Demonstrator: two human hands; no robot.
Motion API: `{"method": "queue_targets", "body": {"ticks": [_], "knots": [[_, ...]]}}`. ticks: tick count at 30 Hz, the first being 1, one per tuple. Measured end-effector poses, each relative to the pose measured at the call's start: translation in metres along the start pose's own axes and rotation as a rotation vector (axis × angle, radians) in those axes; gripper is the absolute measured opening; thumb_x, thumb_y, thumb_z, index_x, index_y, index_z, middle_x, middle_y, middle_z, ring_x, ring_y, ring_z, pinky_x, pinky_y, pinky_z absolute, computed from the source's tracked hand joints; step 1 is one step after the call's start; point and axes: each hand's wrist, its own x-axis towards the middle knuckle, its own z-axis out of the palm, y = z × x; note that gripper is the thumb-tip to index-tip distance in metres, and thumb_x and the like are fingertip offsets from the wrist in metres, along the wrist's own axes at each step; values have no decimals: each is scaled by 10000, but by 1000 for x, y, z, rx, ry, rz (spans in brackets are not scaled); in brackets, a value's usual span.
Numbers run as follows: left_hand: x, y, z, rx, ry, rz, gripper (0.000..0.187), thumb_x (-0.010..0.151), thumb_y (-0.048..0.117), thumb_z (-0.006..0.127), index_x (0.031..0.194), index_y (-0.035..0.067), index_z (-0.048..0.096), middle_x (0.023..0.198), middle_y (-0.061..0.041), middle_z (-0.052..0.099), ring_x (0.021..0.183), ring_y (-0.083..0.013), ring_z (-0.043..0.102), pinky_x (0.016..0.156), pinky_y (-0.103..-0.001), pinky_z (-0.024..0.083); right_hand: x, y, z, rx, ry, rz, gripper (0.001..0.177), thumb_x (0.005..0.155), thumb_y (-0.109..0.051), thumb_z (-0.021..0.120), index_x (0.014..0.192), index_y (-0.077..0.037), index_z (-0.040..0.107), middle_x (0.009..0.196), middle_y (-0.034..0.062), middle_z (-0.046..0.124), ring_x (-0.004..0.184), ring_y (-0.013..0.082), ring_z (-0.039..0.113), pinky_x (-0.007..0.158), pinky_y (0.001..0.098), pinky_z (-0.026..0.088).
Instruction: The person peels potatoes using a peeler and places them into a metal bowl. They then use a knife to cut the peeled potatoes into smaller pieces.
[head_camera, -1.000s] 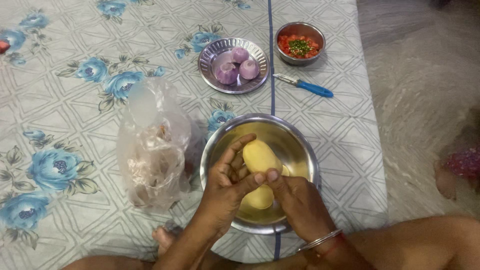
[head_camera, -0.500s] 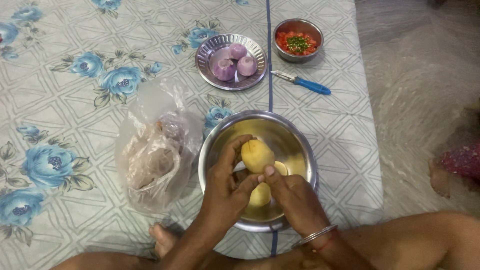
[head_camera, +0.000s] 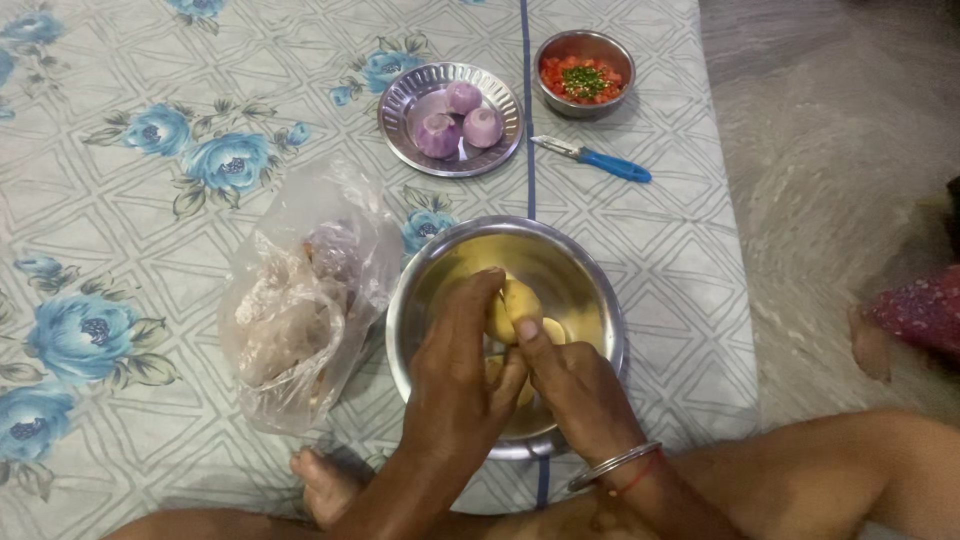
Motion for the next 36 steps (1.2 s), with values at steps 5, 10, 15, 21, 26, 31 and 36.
{"method": "queue_targets", "body": {"ticks": [5,10,15,21,26,31,36], "knots": [[-1,0,1,51,-2,32,638,820,-5,755,1400,-8,488,1363,-229,600,1270,-403,609,1032,-463,517,3,3,0,94,-49,6,739,939,-703,425,525,-100,525,487,-41,375,459,108,342,458,315,296],[0,-2,5,44,34,36,656,816,24,758,1402,-18,467,1370,-244,589,1280,-421,593,1028,-464,509,9,5,1,87,-67,44,774,949,-729,407,498,-104,477,482,-50,316,463,103,283,461,319,249],[0,0,6,-97,-13,-211,652,804,47,772,1388,7,483,1294,-214,638,1170,-347,670,935,-414,573,12,11,-1,99,-110,81,774,926,-755,401,486,-118,429,463,-49,312,429,98,289,425,319,241],[6,-5,13,-321,-6,-421,613,773,65,786,1312,13,500,1221,-187,691,1088,-233,749,883,-322,654,9,3,-12,277,-227,273,705,896,-777,442,553,-170,344,462,-57,299,336,75,208,312,290,153],[11,-8,10,-365,-52,-465,597,731,68,796,1258,24,519,1170,-163,714,1073,-219,754,874,-324,661,5,-4,-14,297,-277,279,702,877,-802,449,564,-181,351,448,-68,289,322,50,199,283,264,157],[8,0,-1,21,-50,-232,606,717,24,792,1263,19,528,1150,-180,636,1112,-298,628,866,-395,581,-1,-13,-15,340,-321,309,699,884,-799,434,576,-176,360,440,-63,302,315,44,210,278,246,170],[14,-11,-10,-191,-102,-453,601,749,0,710,1324,43,537,1189,-128,644,1125,-254,626,874,-395,591,-5,-18,-24,361,-324,334,712,924,-782,403,604,-147,370,452,-60,297,308,34,197,269,226,161]]}}
